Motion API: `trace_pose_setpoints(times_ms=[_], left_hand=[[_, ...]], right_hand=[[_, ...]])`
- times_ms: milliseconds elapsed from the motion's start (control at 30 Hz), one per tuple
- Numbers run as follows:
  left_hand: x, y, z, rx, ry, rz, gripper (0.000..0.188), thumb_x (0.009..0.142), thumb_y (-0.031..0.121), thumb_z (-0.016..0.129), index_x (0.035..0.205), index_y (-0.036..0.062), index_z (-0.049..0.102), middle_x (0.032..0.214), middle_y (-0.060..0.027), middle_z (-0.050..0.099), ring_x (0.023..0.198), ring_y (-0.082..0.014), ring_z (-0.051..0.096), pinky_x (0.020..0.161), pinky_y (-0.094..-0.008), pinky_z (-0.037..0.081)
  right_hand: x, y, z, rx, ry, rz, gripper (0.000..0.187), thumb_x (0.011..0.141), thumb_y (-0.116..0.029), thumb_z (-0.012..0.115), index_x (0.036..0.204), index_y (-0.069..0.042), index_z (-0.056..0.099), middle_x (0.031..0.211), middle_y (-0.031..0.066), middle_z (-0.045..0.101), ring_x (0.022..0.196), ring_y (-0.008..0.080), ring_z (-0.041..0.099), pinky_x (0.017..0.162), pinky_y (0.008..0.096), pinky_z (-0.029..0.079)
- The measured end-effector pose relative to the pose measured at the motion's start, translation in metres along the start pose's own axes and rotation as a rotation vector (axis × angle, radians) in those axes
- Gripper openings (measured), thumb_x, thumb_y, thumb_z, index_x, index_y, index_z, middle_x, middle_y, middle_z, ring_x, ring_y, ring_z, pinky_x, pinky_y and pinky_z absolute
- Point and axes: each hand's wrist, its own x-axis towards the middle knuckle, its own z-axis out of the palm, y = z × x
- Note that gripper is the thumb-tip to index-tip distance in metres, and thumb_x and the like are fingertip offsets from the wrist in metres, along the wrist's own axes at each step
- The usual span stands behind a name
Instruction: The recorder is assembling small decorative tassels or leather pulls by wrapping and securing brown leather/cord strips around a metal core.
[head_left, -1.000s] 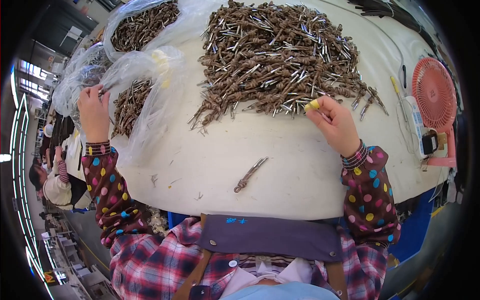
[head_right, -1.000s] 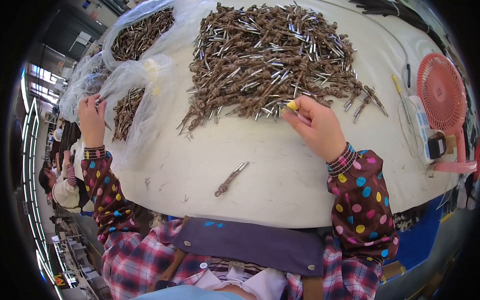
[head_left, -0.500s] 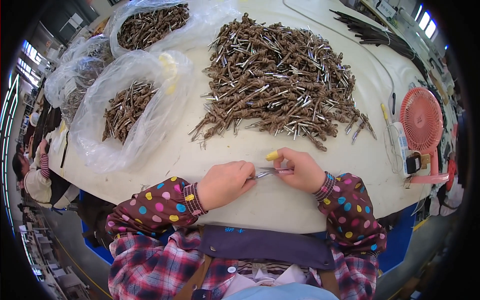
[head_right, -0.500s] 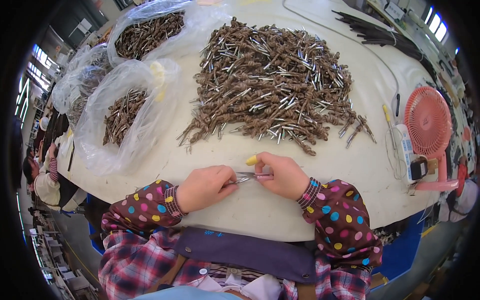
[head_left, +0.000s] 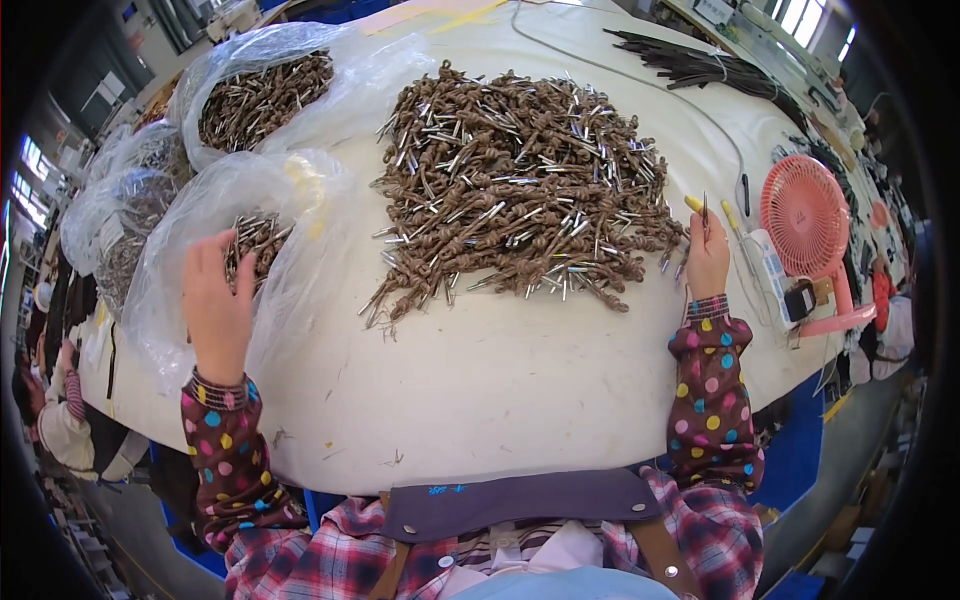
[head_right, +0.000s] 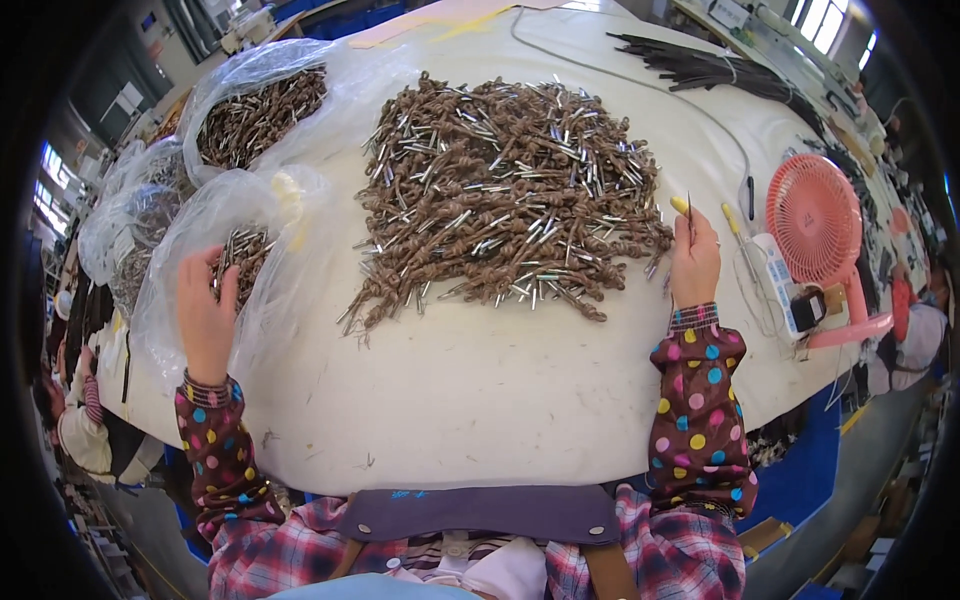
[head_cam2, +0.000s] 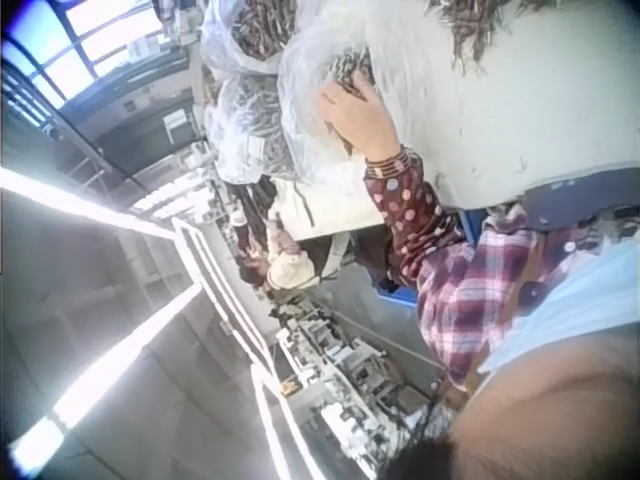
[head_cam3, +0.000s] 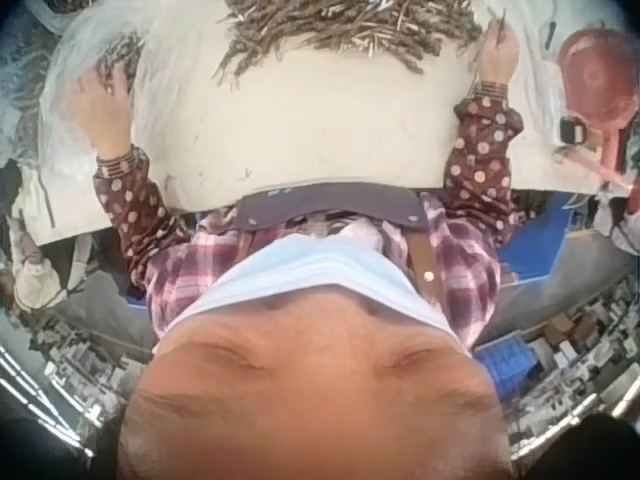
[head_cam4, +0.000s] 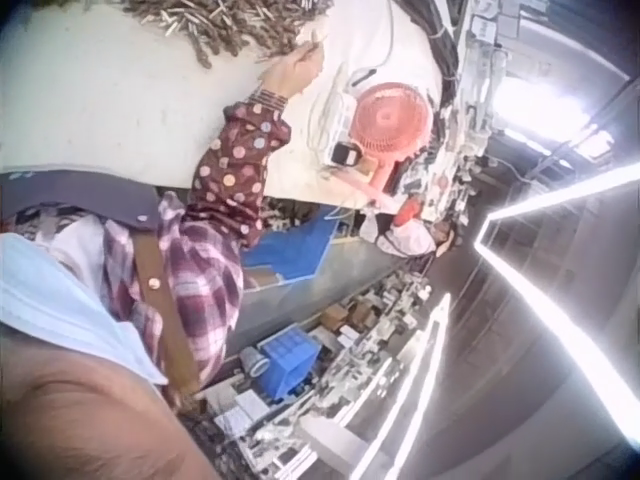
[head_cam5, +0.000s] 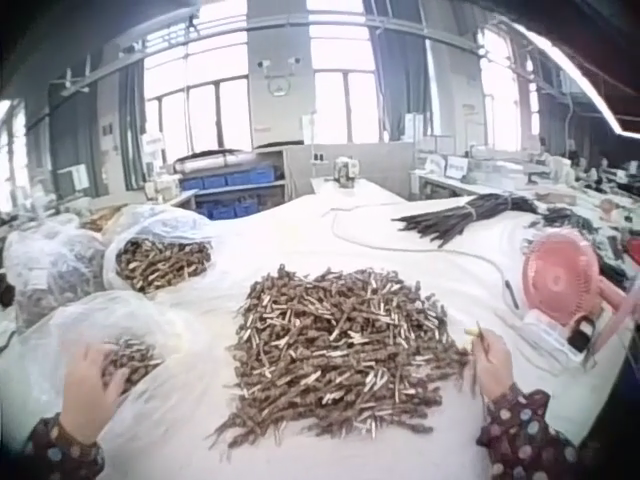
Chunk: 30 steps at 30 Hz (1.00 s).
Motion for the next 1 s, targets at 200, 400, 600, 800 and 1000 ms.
trace_pose_setpoints(times_ms=[200, 400, 600, 800, 1000], left_hand=[[-0.028, 0.071, 0.055, -0.418, -0.653, -0.086, 0.052, 0.078, 0.016, 0.073, 0.12, -0.0004, 0.047, 0.1, -0.0161, 0.055, 0.079, -0.0251, 0.06, 0.068, -0.0327, 0.048], [-0.016, 0.117, 0.092, -0.706, -0.667, -0.095, 0.05, 0.078, 0.016, 0.072, 0.116, -0.0023, 0.045, 0.092, -0.0194, 0.059, 0.074, -0.0327, 0.06, 0.066, -0.0397, 0.048], [-0.001, 0.179, 0.109, -0.792, -0.59, 0.051, 0.047, 0.078, 0.016, 0.072, 0.11, -0.0024, 0.044, 0.083, -0.0232, 0.058, 0.075, -0.0403, 0.057, 0.066, -0.043, 0.046], [0.017, 0.166, 0.082, -0.846, -0.772, -0.137, 0.031, 0.085, 0.014, 0.067, 0.106, -0.0017, 0.051, 0.083, -0.0167, 0.064, 0.071, -0.0297, 0.064, 0.062, -0.0349, 0.05], [0.032, 0.152, 0.062, -1.091, -0.77, -0.26, 0.023, 0.095, 0.011, 0.05, 0.116, 0.0015, 0.053, 0.085, -0.0048, 0.062, 0.067, -0.0097, 0.06, 0.056, -0.023, 0.048]], right_hand=[[-0.016, -0.01, 0.005, -0.188, -0.112, 0.041, 0.027, 0.092, -0.022, 0.053, 0.109, -0.003, 0.061, 0.096, 0.0171, 0.064, 0.089, 0.035, 0.061, 0.077, 0.0411, 0.048], [-0.051, -0.051, 0.039, -0.058, -0.268, -0.254, 0.021, 0.09, -0.012, 0.056, 0.108, -0.001, 0.059, 0.107, 0.0158, 0.061, 0.094, 0.0333, 0.06, 0.081, 0.0358, 0.048], [-0.053, -0.076, 0.056, 0.16, -0.369, -0.37, 0.023, 0.086, -0.002, 0.055, 0.108, -0.002, 0.058, 0.111, 0.0155, 0.059, 0.094, 0.0352, 0.059, 0.077, 0.0382, 0.049], [-0.044, -0.084, 0.042, 0.289, -0.567, -0.338, 0.03, 0.085, -0.002, 0.056, 0.114, -0.006, 0.057, 0.117, 0.0123, 0.058, 0.093, 0.0316, 0.061, 0.076, 0.0359, 0.05], [-0.037, -0.071, 0.032, 0.033, -0.324, -0.363, 0.037, 0.08, 0.005, 0.054, 0.115, -0.007, 0.058, 0.119, 0.008, 0.058, 0.091, 0.0291, 0.062, 0.075, 0.0336, 0.051]])
